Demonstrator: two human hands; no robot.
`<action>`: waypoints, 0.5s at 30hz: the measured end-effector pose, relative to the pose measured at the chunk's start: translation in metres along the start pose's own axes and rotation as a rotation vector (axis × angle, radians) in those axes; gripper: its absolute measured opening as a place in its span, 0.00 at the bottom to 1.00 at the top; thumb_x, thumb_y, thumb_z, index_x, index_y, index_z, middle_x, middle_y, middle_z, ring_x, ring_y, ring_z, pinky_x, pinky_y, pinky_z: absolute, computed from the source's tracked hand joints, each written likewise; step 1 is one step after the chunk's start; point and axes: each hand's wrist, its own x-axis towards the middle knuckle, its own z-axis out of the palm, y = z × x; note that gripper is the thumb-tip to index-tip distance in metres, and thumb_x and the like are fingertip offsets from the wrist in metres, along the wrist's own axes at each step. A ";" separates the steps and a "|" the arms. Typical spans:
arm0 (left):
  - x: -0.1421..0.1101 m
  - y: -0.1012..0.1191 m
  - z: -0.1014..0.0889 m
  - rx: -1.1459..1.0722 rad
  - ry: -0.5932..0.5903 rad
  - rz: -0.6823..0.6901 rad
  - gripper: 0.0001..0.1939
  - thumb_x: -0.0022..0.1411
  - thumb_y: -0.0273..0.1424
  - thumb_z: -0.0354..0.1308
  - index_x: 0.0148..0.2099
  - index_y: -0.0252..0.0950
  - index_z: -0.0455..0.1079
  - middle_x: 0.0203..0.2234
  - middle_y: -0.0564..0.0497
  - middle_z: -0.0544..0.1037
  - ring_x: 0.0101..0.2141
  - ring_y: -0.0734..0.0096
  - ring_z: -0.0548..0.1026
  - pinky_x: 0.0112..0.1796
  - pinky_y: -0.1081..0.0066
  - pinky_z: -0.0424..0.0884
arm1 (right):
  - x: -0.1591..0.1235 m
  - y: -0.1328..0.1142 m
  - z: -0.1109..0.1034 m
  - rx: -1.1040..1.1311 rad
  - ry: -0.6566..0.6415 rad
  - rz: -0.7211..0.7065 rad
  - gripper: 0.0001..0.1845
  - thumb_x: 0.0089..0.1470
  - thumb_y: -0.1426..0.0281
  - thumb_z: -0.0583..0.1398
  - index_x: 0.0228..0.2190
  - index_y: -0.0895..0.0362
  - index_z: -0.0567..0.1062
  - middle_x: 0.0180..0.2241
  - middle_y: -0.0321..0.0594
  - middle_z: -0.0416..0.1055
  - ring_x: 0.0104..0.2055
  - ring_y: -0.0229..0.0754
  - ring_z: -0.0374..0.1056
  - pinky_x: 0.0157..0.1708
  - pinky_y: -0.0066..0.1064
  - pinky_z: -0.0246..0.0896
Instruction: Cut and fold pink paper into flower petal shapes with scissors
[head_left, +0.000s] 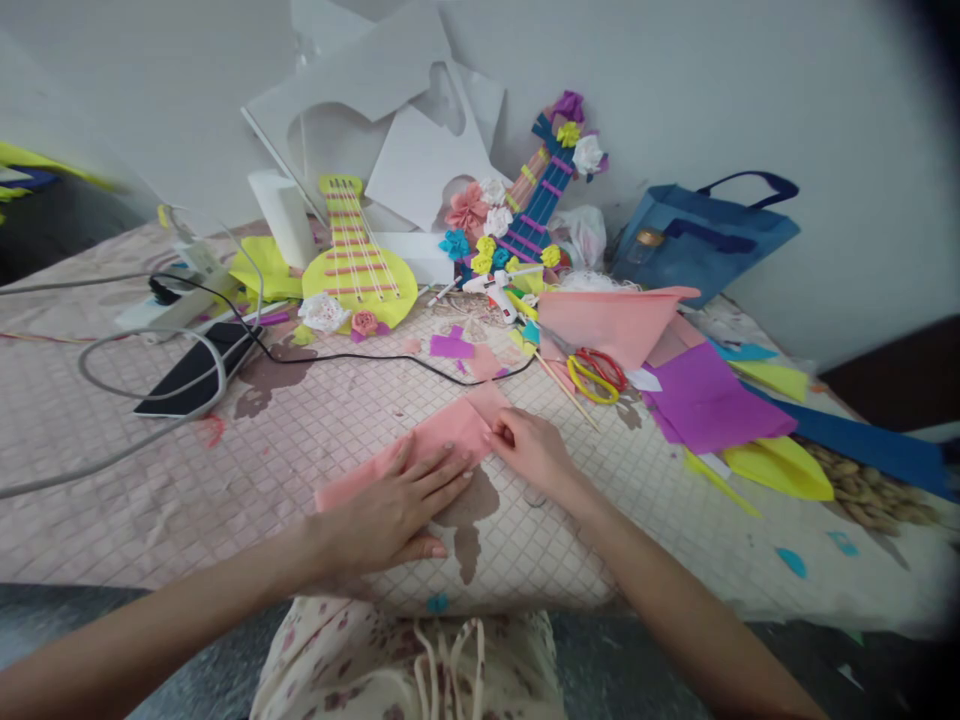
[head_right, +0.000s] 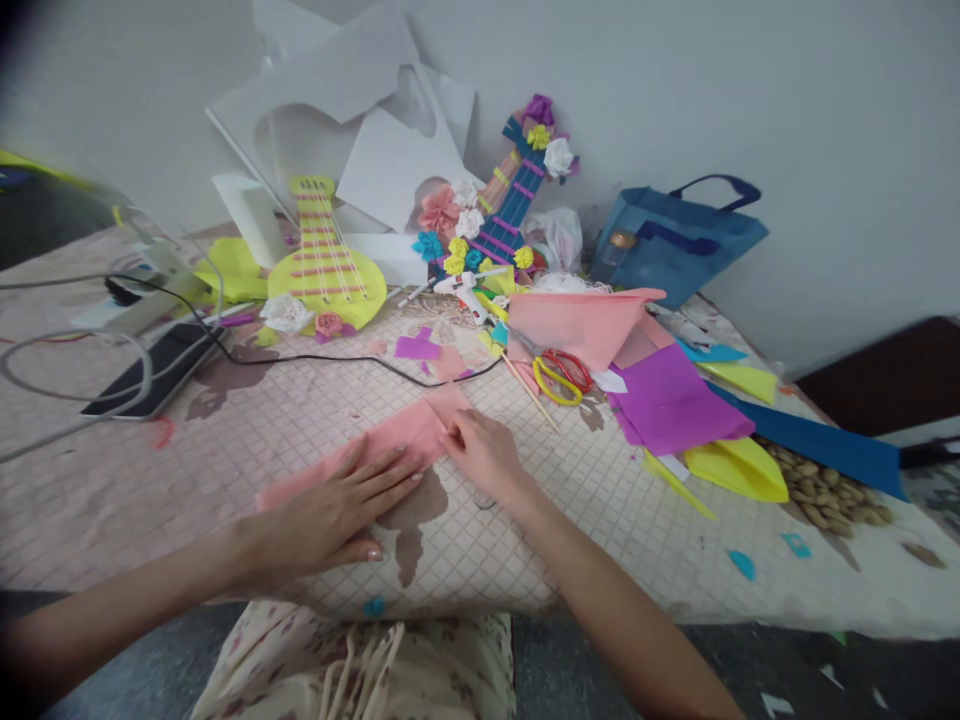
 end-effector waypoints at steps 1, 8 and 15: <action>0.000 0.000 0.000 0.009 -0.002 -0.002 0.37 0.64 0.48 0.39 0.67 0.38 0.30 0.65 0.43 0.43 0.63 0.54 0.41 0.57 0.46 0.31 | 0.000 0.000 0.000 0.001 0.002 0.001 0.04 0.51 0.71 0.57 0.25 0.55 0.66 0.26 0.34 0.68 0.28 0.37 0.63 0.29 0.27 0.52; 0.000 0.002 0.002 0.084 0.008 -0.009 0.37 0.64 0.50 0.38 0.67 0.38 0.33 0.65 0.44 0.42 0.64 0.55 0.40 0.58 0.48 0.29 | -0.001 0.007 -0.016 0.199 0.161 0.004 0.01 0.52 0.73 0.56 0.29 0.56 0.67 0.28 0.35 0.67 0.28 0.36 0.63 0.30 0.27 0.57; 0.000 0.001 0.002 0.088 0.033 0.006 0.36 0.64 0.49 0.40 0.67 0.39 0.34 0.64 0.44 0.46 0.63 0.54 0.43 0.58 0.47 0.33 | -0.019 0.012 -0.019 0.201 0.196 -0.185 0.08 0.53 0.76 0.54 0.35 0.55 0.69 0.36 0.43 0.68 0.42 0.44 0.64 0.42 0.37 0.62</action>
